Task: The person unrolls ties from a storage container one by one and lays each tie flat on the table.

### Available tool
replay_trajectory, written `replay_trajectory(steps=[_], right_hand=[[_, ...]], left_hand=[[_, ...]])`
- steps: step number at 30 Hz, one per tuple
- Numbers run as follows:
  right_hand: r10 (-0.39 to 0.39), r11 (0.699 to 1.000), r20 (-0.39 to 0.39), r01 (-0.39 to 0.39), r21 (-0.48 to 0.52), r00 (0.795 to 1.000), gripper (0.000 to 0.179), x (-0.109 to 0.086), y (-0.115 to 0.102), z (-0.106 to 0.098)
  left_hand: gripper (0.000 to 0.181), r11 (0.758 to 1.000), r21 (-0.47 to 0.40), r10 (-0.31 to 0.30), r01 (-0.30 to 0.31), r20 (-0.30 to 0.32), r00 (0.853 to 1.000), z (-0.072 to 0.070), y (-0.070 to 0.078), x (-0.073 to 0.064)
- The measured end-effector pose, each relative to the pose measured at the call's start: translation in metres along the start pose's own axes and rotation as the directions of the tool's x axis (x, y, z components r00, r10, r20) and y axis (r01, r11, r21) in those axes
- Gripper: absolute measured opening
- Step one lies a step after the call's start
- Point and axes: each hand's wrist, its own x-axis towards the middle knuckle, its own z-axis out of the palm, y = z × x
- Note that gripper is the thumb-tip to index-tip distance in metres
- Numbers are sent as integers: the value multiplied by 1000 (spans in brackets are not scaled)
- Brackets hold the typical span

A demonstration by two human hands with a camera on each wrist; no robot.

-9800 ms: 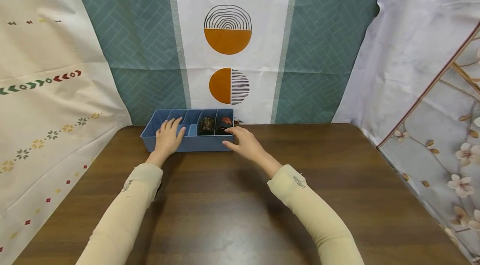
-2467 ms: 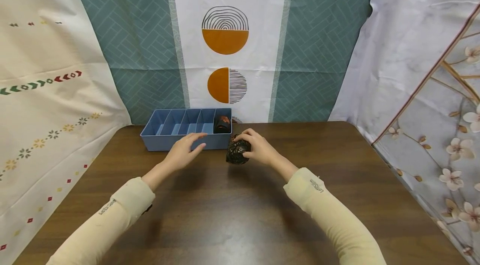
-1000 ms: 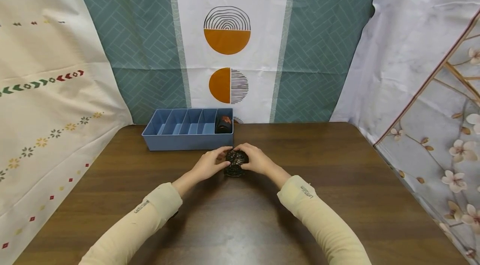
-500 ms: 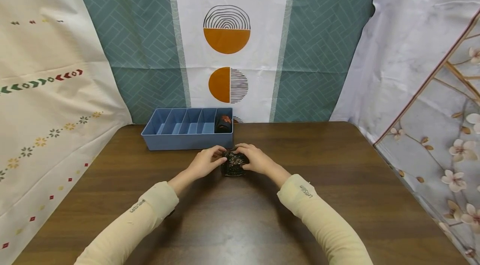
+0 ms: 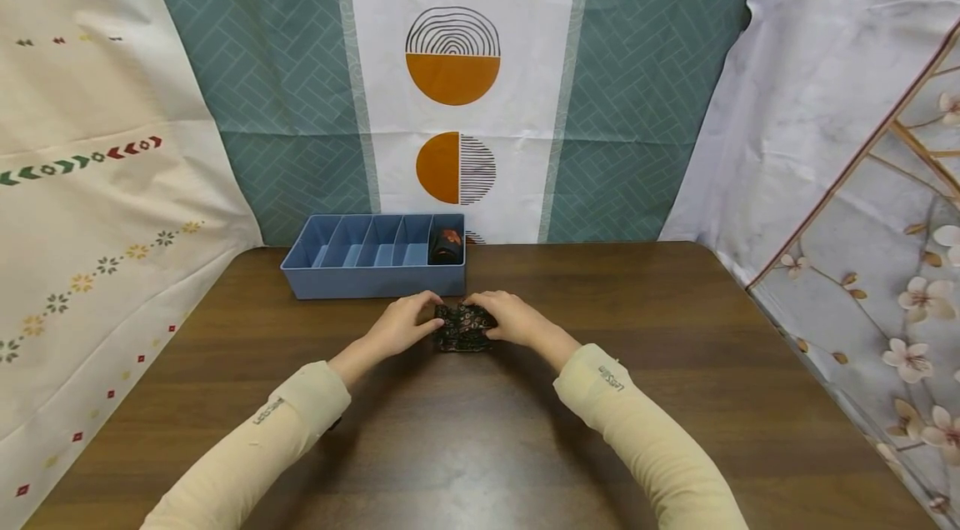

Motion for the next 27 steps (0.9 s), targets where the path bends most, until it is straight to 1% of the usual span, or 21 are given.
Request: replay_trajectory(steps=[3,6,9,11,14,16,19,21,22,24,27], right_hand=[[-12,999,27,13,-32,1000,60,0,0,0],[-17,998,40,19,-61,999,62,0,0,0],[-16,998,42,19,-64,999,62,0,-1,0],[-11,998,45,14,-55,999,61,-1,-1,0],[-14,999,52,17,-49,999,61,-1,-1,0],[-25,998,60,28,-54,998,61,0,-1,-1],[-46,997,72,50,-61,996,62,0,-1,-1],[-53,997,75,58,-58,996,62,-1,0,-1],[-59,996,74,63,-58,996,62,-1,0,-1],[-59,997,75,63,-55,995,63,-2,0,0],[-59,997,77,63,-53,995,62,-3,1,0]], left_hand=[[36,1000,10,14,-14,26,1000,-1,-4,-1],[37,998,40,39,-41,56,998,-3,-9,-2],[36,994,78,70,-77,88,994,-4,-13,-1],[34,987,118,93,-106,108,990,-5,-15,0],[33,968,196,128,-153,135,982,-5,-16,1],[33,947,263,149,-185,149,978,-5,-16,1],[34,914,329,192,-238,167,967,-3,-15,1],[34,897,345,226,-275,175,958,-1,-15,1],[34,893,345,239,-290,181,954,0,-14,1],[34,890,333,255,-311,200,946,1,-13,0],[35,896,309,255,-320,231,939,3,-11,0]])
